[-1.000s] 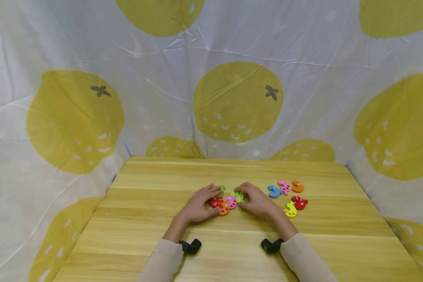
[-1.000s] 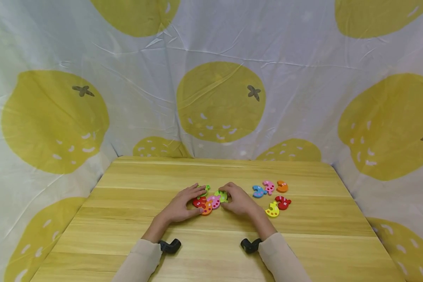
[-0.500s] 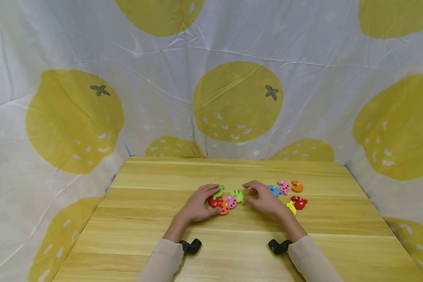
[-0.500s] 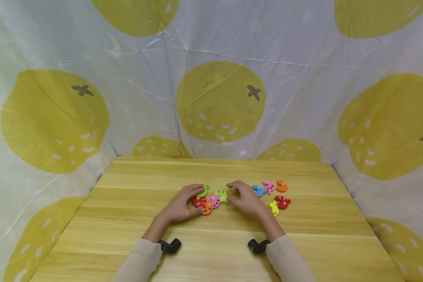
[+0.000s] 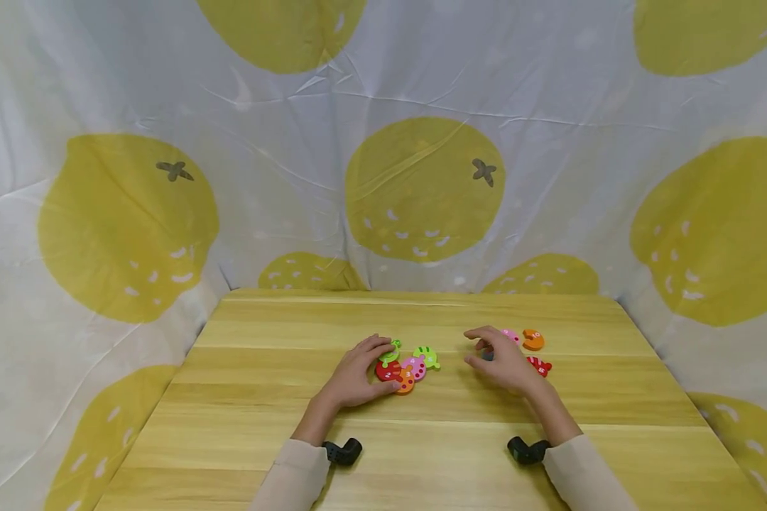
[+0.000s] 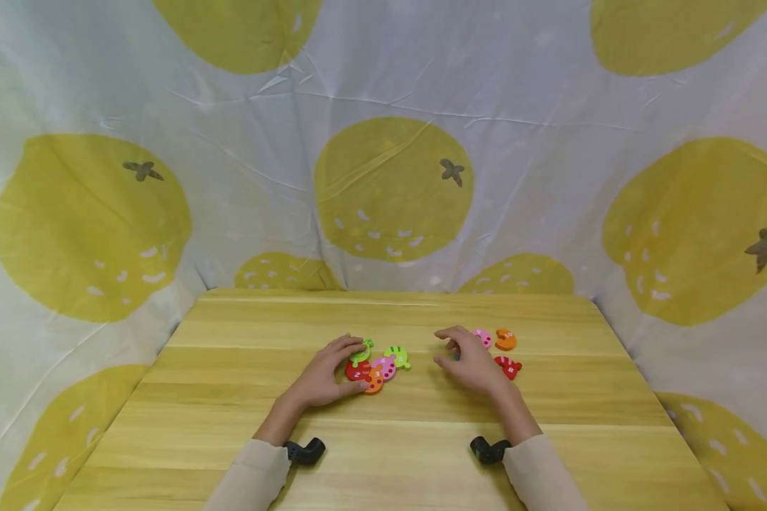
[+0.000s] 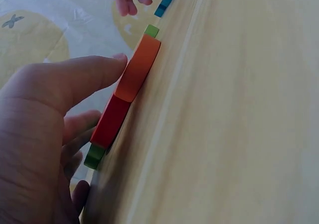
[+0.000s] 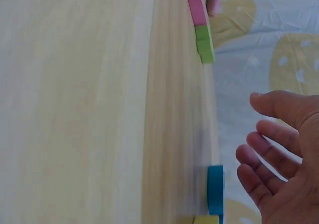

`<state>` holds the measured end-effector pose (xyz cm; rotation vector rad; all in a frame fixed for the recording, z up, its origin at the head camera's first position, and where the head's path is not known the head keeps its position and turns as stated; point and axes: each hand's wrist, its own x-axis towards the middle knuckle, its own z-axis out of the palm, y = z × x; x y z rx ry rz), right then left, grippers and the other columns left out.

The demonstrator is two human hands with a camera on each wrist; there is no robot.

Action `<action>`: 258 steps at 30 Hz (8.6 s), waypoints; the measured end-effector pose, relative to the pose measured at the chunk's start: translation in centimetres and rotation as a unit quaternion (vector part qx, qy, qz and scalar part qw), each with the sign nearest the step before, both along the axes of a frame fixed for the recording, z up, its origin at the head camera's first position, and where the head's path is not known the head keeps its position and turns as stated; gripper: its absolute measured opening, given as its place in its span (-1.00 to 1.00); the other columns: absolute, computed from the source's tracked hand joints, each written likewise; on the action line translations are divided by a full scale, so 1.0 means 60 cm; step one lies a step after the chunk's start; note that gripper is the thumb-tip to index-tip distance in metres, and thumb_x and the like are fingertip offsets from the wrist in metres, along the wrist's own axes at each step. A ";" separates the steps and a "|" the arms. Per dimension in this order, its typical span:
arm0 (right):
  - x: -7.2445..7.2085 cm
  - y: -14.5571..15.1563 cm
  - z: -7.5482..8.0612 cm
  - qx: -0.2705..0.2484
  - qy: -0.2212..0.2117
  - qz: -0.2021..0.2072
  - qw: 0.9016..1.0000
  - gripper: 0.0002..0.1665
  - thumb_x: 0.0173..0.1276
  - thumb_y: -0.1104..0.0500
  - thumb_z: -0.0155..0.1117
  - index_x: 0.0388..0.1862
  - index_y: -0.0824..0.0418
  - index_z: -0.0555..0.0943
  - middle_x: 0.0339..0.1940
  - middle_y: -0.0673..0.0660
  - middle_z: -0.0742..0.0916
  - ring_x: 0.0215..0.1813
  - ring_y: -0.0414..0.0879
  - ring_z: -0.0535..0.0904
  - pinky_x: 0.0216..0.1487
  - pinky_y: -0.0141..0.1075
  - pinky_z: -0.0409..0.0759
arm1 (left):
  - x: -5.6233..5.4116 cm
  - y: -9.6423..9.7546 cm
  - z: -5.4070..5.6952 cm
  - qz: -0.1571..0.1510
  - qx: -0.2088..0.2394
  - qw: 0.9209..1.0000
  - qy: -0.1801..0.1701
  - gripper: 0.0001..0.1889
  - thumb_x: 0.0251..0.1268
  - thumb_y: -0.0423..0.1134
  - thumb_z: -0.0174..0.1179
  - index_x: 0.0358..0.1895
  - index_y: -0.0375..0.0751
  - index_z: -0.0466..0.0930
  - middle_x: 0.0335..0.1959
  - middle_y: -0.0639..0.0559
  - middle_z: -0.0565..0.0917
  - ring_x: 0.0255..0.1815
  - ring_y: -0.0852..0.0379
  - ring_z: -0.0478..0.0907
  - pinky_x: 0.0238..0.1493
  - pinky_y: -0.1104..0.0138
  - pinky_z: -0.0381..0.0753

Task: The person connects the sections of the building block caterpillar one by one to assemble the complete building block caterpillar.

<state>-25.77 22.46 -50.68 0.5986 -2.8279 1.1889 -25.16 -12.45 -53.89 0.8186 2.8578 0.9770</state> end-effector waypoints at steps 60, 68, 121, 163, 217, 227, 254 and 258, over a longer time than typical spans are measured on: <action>0.015 0.031 -0.021 -0.018 -0.002 -0.093 0.996 -0.36 0.20 0.07 0.62 0.24 0.21 0.66 0.03 0.13 0.74 -0.05 -0.01 0.66 -0.08 -0.25 0.65 | -0.002 0.002 -0.005 0.033 0.006 0.999 -0.012 -0.18 0.16 0.34 0.38 0.48 0.11 0.47 0.56 0.11 0.38 0.62 -0.07 0.20 0.57 -0.17 0.21; 0.013 -0.030 -0.004 -0.028 -0.014 -0.073 0.997 -0.36 0.18 0.02 0.64 0.19 0.22 0.67 0.03 0.15 0.72 -0.09 -0.05 0.63 -0.09 -0.30 0.64 | -0.003 0.003 -0.002 0.042 0.010 0.999 -0.015 -0.21 0.19 0.32 0.37 0.47 0.10 0.48 0.55 0.12 0.39 0.62 -0.07 0.21 0.56 -0.17 0.23; 0.044 -0.034 -0.001 0.001 -0.016 -0.081 0.997 -0.37 0.23 0.00 0.60 0.21 0.21 0.64 0.07 0.17 0.73 -0.11 -0.07 0.56 -0.09 -0.23 0.57 | 0.001 0.015 -0.001 0.069 0.049 0.996 -0.017 -0.12 0.02 0.26 0.52 0.44 -0.02 0.52 0.51 0.05 0.43 0.60 -0.08 0.24 0.56 -0.12 0.27; 0.110 0.113 -0.006 0.094 0.011 -0.110 0.989 -0.34 0.12 0.08 0.67 0.14 0.39 0.68 -0.29 0.08 0.58 -0.36 -0.15 0.36 -0.40 -0.39 0.31 | 0.001 0.014 0.000 0.043 0.038 0.998 -0.007 -0.18 0.14 0.21 0.47 0.44 -0.09 0.51 0.51 0.03 0.43 0.61 -0.09 0.24 0.55 -0.17 0.22; 0.047 -0.041 -0.004 0.007 0.002 -0.072 0.997 -0.41 0.10 0.03 0.68 0.10 0.20 0.72 -0.35 0.07 0.59 -0.32 -0.12 0.42 -0.28 -0.35 0.41 | 0.002 0.015 0.001 0.040 0.025 0.999 0.007 -0.18 0.14 0.24 0.45 0.46 -0.02 0.50 0.51 0.01 0.44 0.56 -0.12 0.27 0.49 -0.20 0.26; 0.037 -0.069 -0.016 0.008 -0.019 -0.086 0.996 -0.39 0.08 -0.01 0.69 0.10 0.15 0.73 -0.37 0.05 0.54 -0.33 -0.12 0.39 -0.31 -0.32 0.35 | -0.001 0.016 -0.002 0.039 0.029 0.999 0.009 -0.19 0.14 0.25 0.45 0.45 0.00 0.51 0.50 0.03 0.44 0.56 -0.11 0.28 0.49 -0.18 0.27; 0.030 -0.072 -0.030 0.025 -0.029 -0.081 0.996 -0.39 0.07 -0.01 0.70 0.10 0.15 0.75 -0.37 0.07 0.54 -0.32 -0.12 0.36 -0.30 -0.30 0.31 | -0.002 0.019 -0.002 0.051 0.032 0.998 0.002 -0.17 0.15 0.28 0.43 0.46 -0.01 0.50 0.51 0.03 0.43 0.57 -0.09 0.27 0.53 -0.16 0.25; 0.030 -0.066 -0.031 0.022 -0.036 -0.074 0.996 -0.24 0.07 -0.03 0.70 0.24 0.19 0.67 -0.30 0.06 0.59 -0.26 -0.13 0.41 -0.23 -0.31 0.40 | -0.001 0.021 0.000 0.052 0.033 0.998 -0.004 -0.17 0.14 0.26 0.45 0.46 -0.02 0.50 0.53 0.00 0.40 0.58 -0.12 0.25 0.53 -0.17 0.25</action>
